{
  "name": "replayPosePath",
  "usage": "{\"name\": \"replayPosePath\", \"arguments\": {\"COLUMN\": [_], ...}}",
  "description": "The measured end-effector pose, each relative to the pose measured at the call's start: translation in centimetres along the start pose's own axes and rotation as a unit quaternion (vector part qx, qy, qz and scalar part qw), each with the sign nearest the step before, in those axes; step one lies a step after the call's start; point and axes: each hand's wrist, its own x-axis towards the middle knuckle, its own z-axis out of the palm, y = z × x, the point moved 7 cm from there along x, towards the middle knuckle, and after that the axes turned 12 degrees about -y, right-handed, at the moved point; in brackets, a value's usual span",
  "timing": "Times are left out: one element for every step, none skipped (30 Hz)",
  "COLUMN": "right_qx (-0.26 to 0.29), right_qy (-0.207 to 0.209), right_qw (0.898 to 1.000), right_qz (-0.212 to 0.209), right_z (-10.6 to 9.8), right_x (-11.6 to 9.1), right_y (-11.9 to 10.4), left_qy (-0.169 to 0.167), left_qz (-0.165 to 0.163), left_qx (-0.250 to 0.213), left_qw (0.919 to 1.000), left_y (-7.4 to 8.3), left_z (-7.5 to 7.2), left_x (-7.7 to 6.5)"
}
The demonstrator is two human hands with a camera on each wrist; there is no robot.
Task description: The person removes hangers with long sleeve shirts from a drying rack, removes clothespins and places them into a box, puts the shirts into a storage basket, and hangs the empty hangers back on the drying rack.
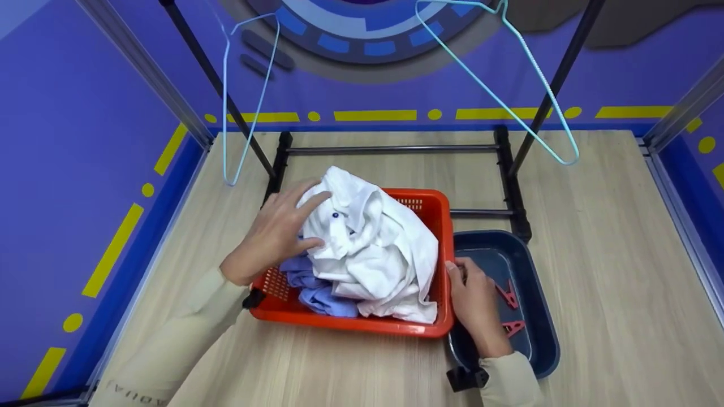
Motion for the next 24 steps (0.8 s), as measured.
{"name": "replayPosePath", "arguments": {"right_qx": [0.001, 0.002, 0.003, 0.003, 0.005, 0.007, 0.009, 0.012, 0.015, 0.018, 0.023, 0.027, 0.034, 0.042, 0.052, 0.063, 0.074, 0.085, 0.096, 0.105, 0.111, 0.115, 0.117, 0.119], "right_qy": [-0.001, -0.004, -0.008, -0.011, -0.016, -0.02, -0.02, -0.018, -0.012, -0.006, 0.001, 0.011, 0.022, 0.03, 0.035, 0.042, 0.047, 0.051, 0.053, 0.052, 0.052, 0.052, 0.05, 0.049], "right_qw": [1.0, 1.0, 1.0, 1.0, 1.0, 0.999, 0.999, 0.999, 0.999, 0.999, 0.999, 0.998, 0.998, 0.997, 0.995, 0.994, 0.993, 0.991, 0.99, 0.988, 0.988, 0.987, 0.986, 0.986], "right_qz": [0.004, 0.009, 0.015, 0.02, 0.025, 0.028, 0.031, 0.033, 0.036, 0.039, 0.043, 0.049, 0.056, 0.064, 0.071, 0.077, 0.082, 0.087, 0.092, 0.095, 0.099, 0.101, 0.104, 0.106], "right_z": [0.1, 0.1, 0.2, 0.3, 0.5, 0.6, 0.7, 0.8, 0.9, 1.0, 1.2, 1.3, 1.4, 1.6, 1.8, 1.9, 2.0, 2.1, 2.2, 2.3, 2.4, 2.5, 2.5, 2.6], "right_x": [0.0, 0.1, 0.1, 0.1, 0.2, 0.2, 0.2, 0.2, 0.1, 0.1, 0.0, -0.1, -0.2, -0.2, -0.3, -0.4, -0.4, -0.4, -0.5, -0.5, -0.6, -0.6, -0.6, -0.6], "right_y": [0.1, 0.2, 0.2, 0.3, 0.4, 0.4, 0.4, 0.4, 0.4, 0.4, 0.5, 0.5, 0.6, 0.7, 0.8, 0.9, 1.0, 1.1, 1.2, 1.3, 1.4, 1.5, 1.6, 1.6], "left_qy": [-0.011, -0.024, -0.042, -0.065, -0.091, -0.117, -0.142, -0.166, -0.186, -0.205, -0.221, -0.238, -0.253, -0.269, -0.284, -0.3, -0.312, -0.321, -0.328, -0.332, -0.334, -0.335, -0.333, -0.331], "left_qz": [0.018, 0.037, 0.053, 0.064, 0.072, 0.077, 0.079, 0.077, 0.076, 0.073, 0.07, 0.067, 0.063, 0.059, 0.054, 0.047, 0.042, 0.04, 0.037, 0.037, 0.037, 0.035, 0.036, 0.035], "left_qx": [0.003, -0.002, -0.013, -0.025, -0.039, -0.054, -0.066, -0.076, -0.082, -0.083, -0.081, -0.075, -0.069, -0.061, -0.055, -0.052, -0.047, -0.037, -0.028, -0.016, -0.006, -0.001, 0.011, 0.017], "left_qw": [0.9998, 0.999, 0.9977, 0.9955, 0.9925, 0.9887, 0.9845, 0.9802, 0.9762, 0.9725, 0.9693, 0.9661, 0.9629, 0.9593, 0.9556, 0.9514, 0.948, 0.9455, 0.9434, 0.9425, 0.942, 0.9417, 0.942, 0.9427], "left_y": [0.3, 0.5, 0.7, 0.9, 1.0, 1.1, 1.2, 1.2, 1.3, 1.3, 1.4, 1.5, 1.7, 1.8, 2.0, 2.1, 2.3, 2.5, 2.7, 3.0, 3.3, 3.5, 3.7, 4.0], "left_z": [0.1, 0.4, 0.9, 1.4, 2.0, 2.7, 3.4, 4.0, 4.5, 5.0, 5.5, 5.9, 6.3, 6.7, 7.0, 7.3, 7.5, 7.6, 7.7, 7.8, 7.8, 8.0, 8.1, 8.1], "left_x": [0.4, 0.8, 1.1, 1.3, 1.5, 1.6, 1.6, 1.6, 1.5, 1.4, 1.4, 1.3, 1.2, 1.1, 1.0, 1.0, 1.0, 1.0, 1.1, 1.2, 1.4, 1.5, 1.7, 1.8]}}
